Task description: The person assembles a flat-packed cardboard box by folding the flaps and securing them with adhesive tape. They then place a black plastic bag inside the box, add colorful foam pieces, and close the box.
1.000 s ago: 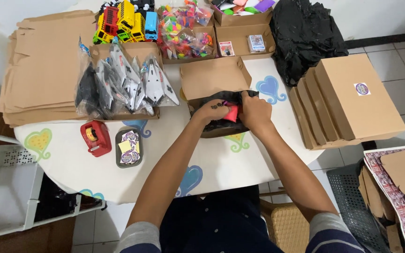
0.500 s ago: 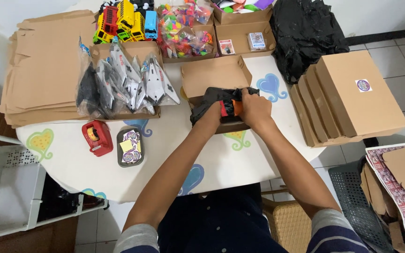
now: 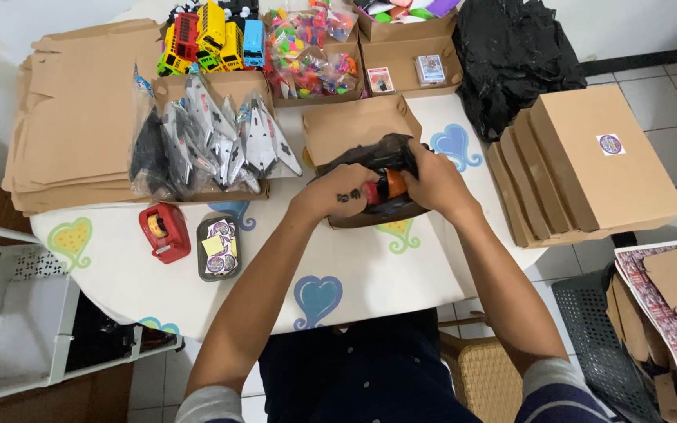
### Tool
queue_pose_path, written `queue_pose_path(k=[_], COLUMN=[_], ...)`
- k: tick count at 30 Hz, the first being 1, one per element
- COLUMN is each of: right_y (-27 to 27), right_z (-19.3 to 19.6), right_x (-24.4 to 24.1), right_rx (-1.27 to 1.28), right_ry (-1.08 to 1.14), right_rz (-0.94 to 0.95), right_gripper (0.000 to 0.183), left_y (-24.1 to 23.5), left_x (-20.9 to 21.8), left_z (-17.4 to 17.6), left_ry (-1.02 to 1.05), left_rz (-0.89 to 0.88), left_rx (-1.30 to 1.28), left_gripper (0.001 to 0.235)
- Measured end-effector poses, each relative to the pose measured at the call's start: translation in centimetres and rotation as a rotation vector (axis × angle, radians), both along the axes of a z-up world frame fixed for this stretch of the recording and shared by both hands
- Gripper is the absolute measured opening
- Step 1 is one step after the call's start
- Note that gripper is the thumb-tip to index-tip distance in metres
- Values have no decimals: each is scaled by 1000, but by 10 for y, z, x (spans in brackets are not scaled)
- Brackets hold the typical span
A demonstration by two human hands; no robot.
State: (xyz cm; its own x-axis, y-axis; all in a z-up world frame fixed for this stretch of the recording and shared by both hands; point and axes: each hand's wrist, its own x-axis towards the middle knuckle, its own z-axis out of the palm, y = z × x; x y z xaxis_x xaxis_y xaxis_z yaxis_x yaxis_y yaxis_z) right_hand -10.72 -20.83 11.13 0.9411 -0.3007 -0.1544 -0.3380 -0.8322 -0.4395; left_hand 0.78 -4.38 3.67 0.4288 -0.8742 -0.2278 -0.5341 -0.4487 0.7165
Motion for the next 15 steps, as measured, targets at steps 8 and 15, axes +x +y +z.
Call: queue_pose_path(k=[8, 15], right_y=[20, 14], right_z=[28, 24], right_x=[-28, -36], right_rx=[55, 38], right_ry=[64, 82], right_rz=[39, 49], right_gripper=[79, 93], left_y=[12, -3], left_x=[-21, -38], left_z=[19, 11], left_ry=[-107, -189], left_rz=[313, 397], left_rx=[-166, -227], left_gripper=[36, 26])
